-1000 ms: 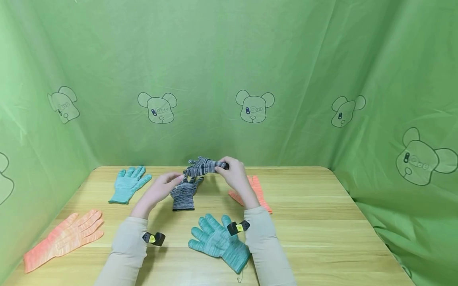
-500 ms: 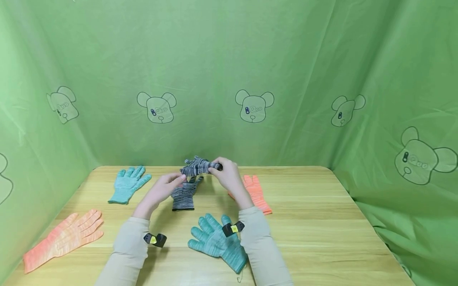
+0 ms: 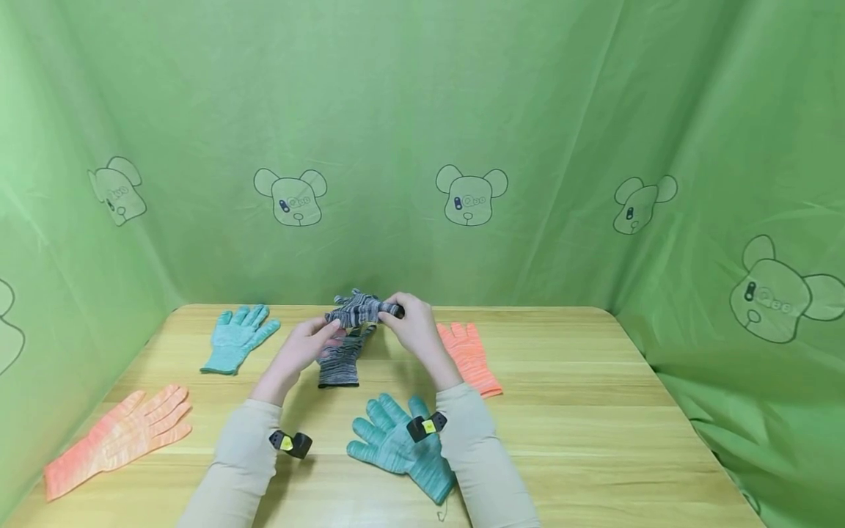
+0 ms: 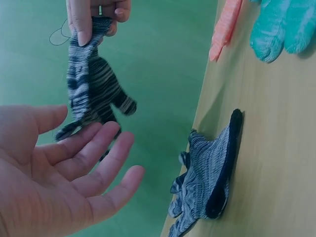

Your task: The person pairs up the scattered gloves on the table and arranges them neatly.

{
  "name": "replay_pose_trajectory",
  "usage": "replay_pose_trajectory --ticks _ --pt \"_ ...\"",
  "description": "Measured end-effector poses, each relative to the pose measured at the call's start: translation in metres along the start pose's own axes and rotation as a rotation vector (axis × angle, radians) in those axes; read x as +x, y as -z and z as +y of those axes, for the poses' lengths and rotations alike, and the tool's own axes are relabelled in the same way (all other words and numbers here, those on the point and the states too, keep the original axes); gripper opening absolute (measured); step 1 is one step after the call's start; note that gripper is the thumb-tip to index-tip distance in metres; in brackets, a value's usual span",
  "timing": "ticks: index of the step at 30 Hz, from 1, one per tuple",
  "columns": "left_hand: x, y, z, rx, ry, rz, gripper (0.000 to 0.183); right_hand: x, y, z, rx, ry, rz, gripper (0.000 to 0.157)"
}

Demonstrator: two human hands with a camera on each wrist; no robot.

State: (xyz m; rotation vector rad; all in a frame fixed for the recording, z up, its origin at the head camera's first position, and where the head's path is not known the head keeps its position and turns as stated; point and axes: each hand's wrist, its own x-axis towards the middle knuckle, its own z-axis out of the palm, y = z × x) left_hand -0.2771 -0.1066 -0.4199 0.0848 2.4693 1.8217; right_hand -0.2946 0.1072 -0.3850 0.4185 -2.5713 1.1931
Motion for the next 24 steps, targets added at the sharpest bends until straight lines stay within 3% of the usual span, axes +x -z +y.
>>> replay_pose_trajectory --ticks 10,24 --pt "0.0038 -0.0034 -0.0024 -0.086 0.012 0.085 0.034 -0.0012 -0.0046 -0.0028 0.036 0.007 -0.006 0.015" --pt "0.0019 0.0002 -0.0011 -0.083 0.009 0.090 0.032 -0.0016 -0.0078 -0.0012 0.059 0.044 -0.045 0.026"
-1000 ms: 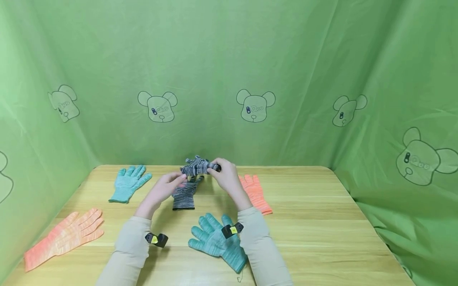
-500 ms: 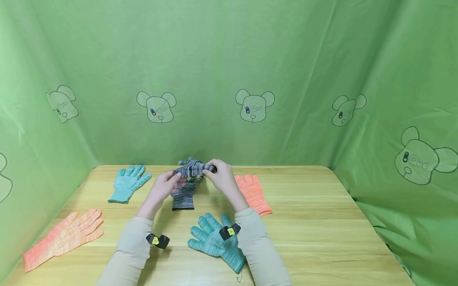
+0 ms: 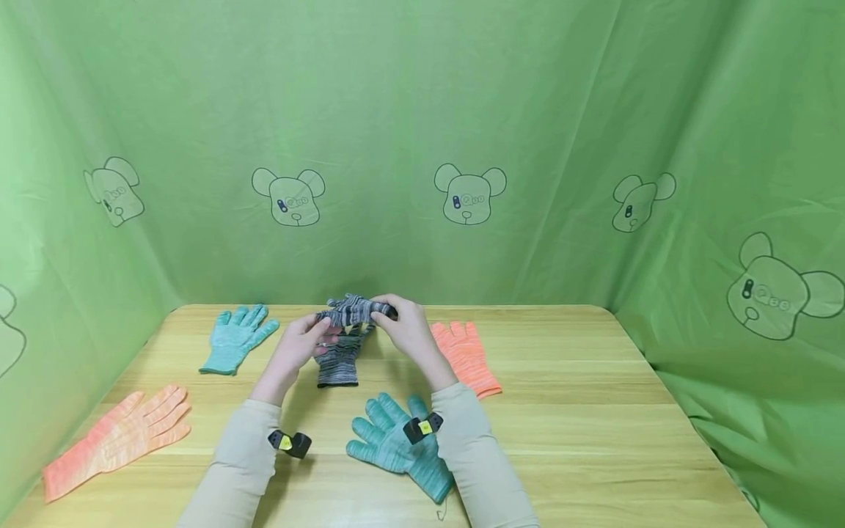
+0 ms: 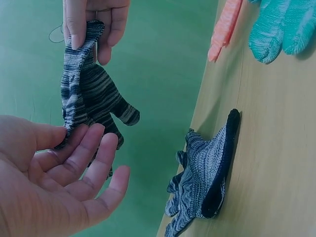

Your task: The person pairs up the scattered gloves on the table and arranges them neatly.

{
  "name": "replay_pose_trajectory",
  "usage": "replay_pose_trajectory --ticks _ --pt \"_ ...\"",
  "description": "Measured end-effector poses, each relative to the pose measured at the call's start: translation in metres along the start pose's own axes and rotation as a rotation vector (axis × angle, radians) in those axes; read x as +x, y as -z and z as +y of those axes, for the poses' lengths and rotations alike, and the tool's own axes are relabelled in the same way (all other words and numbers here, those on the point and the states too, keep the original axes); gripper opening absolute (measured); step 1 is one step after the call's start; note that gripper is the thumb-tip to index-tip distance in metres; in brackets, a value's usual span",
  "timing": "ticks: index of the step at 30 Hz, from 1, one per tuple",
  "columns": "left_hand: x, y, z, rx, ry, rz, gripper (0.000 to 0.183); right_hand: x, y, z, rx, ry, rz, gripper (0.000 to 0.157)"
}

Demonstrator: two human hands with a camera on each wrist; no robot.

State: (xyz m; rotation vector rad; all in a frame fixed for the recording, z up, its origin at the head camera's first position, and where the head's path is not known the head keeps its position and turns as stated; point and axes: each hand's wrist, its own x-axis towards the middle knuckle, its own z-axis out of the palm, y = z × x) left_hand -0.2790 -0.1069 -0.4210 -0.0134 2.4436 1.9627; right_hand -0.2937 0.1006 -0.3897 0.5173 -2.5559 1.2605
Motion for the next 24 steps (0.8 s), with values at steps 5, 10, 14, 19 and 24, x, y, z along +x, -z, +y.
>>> replay_pose_trajectory --ticks 5,10,14,19,24 --pt "0.0006 0.0006 -0.0002 -0.003 0.003 0.005 0.031 0.0002 -0.0018 0.0016 0.056 -0.008 -0.026 0.026" --pt "0.0005 0.0023 -0.0009 -0.007 0.017 0.000 0.031 0.0008 -0.0028 0.0027 0.129 -0.019 -0.044 0.027" --pt "0.0011 0.0035 -0.0026 -0.013 0.028 -0.003 0.032 0.0007 -0.0021 0.0015 0.194 -0.019 -0.063 0.027" --pt "0.0019 0.0042 -0.0040 -0.012 0.030 0.000 0.033 -0.0009 -0.0010 -0.0004 0.229 -0.014 -0.079 0.027" --pt "-0.0026 0.0058 0.0024 -0.015 0.035 0.010 0.033 -0.0019 -0.0013 -0.0002 0.270 -0.007 -0.100 0.028"
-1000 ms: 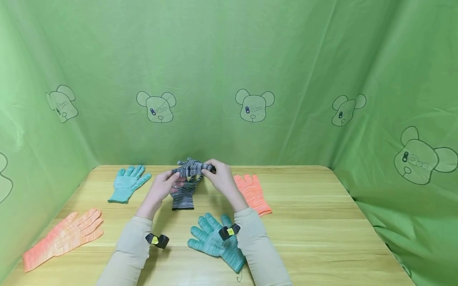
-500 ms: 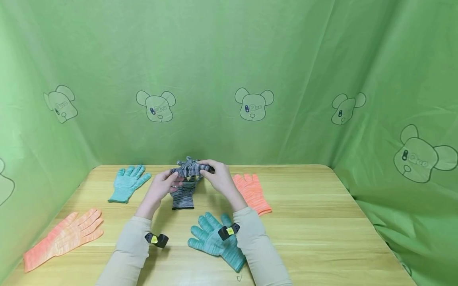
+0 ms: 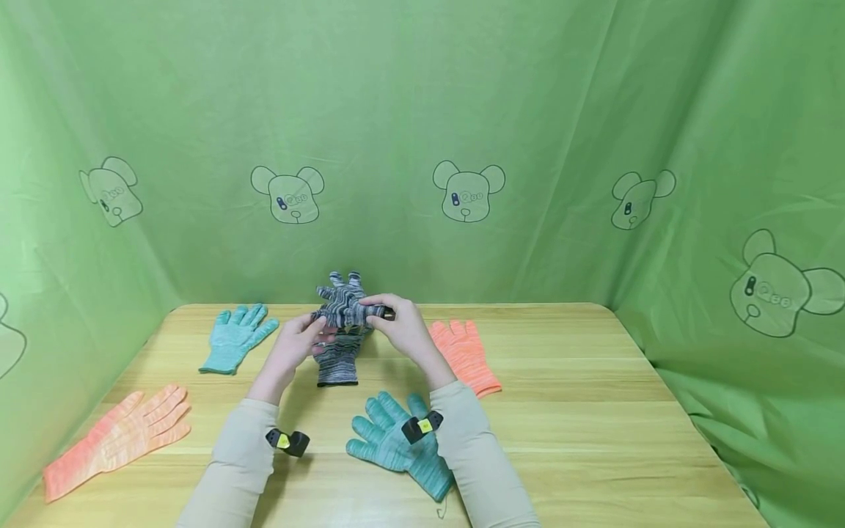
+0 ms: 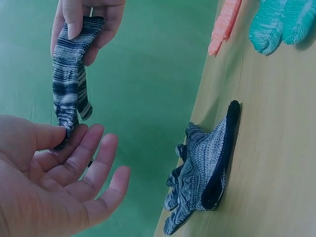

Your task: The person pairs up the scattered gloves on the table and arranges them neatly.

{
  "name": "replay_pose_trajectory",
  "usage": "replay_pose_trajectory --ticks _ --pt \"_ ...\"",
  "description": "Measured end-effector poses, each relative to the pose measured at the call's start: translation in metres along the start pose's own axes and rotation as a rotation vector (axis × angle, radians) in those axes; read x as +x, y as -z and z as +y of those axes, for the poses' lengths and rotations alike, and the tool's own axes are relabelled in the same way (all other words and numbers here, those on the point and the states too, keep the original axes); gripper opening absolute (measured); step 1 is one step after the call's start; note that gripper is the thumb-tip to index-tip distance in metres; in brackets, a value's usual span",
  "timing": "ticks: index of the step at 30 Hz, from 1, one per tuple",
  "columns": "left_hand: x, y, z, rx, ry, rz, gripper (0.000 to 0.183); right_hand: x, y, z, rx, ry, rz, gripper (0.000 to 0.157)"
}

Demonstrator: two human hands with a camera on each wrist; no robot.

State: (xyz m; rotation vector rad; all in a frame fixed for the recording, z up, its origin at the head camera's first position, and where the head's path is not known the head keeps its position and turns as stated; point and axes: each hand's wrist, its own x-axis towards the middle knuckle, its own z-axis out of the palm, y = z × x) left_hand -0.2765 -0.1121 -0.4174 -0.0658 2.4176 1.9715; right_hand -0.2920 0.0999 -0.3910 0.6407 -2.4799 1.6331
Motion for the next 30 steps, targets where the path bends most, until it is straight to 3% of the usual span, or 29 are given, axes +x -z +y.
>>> replay_pose_trajectory --ticks 7,22,30 --pt "0.005 0.002 -0.005 -0.008 -0.003 0.018 0.033 0.001 -0.001 0.001 0.053 0.026 -0.039 0.029" --pt "0.008 0.012 -0.008 -0.028 0.011 0.064 0.030 0.000 -0.011 0.006 -0.040 0.087 -0.171 0.031" --pt "0.009 0.016 -0.010 -0.028 0.026 0.069 0.030 0.000 -0.014 0.007 0.006 0.093 -0.246 0.031"
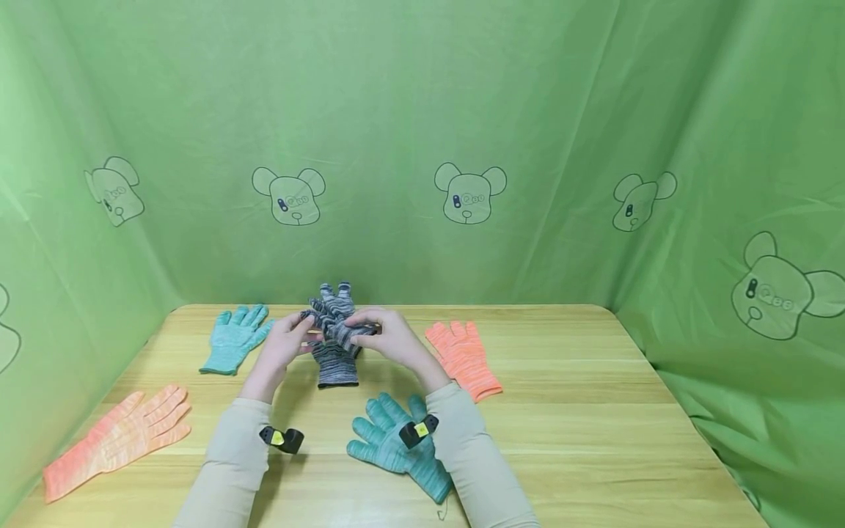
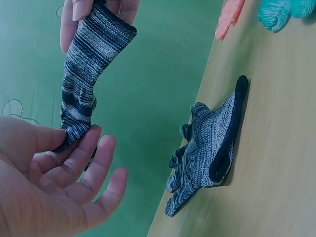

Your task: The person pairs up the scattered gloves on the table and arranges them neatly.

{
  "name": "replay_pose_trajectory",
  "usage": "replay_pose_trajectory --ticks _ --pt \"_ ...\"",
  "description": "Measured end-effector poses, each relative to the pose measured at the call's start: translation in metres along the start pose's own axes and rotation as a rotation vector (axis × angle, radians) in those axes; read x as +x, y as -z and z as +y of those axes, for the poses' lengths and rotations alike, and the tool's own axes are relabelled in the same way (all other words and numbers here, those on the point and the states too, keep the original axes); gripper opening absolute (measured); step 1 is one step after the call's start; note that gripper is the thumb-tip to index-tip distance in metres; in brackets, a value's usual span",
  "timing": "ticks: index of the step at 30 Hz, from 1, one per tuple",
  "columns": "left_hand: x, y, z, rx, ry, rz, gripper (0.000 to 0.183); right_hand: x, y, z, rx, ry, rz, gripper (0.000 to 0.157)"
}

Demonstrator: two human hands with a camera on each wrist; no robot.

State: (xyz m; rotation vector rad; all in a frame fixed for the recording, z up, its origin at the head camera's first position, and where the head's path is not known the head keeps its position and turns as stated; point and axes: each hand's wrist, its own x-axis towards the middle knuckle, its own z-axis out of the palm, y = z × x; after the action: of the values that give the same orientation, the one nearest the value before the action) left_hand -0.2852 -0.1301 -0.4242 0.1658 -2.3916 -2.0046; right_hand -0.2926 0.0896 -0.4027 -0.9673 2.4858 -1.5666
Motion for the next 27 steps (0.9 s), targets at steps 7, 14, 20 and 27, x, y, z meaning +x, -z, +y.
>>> replay_pose_trajectory --ticks 7,14,20,27 --pt "0.004 0.005 -0.001 0.010 -0.020 0.023 0.031 -0.001 0.000 -0.002 0.012 0.013 -0.044 0.038" --pt "0.007 0.006 -0.005 0.011 -0.003 -0.005 0.033 0.001 -0.004 0.002 -0.016 0.030 -0.091 0.042" --pt "0.013 0.010 -0.002 0.001 0.002 -0.026 0.032 0.005 -0.005 0.009 -0.014 0.016 -0.089 0.041" --pt "0.021 0.015 -0.001 0.030 -0.006 -0.078 0.031 0.008 -0.003 0.010 -0.017 0.032 -0.143 0.036"
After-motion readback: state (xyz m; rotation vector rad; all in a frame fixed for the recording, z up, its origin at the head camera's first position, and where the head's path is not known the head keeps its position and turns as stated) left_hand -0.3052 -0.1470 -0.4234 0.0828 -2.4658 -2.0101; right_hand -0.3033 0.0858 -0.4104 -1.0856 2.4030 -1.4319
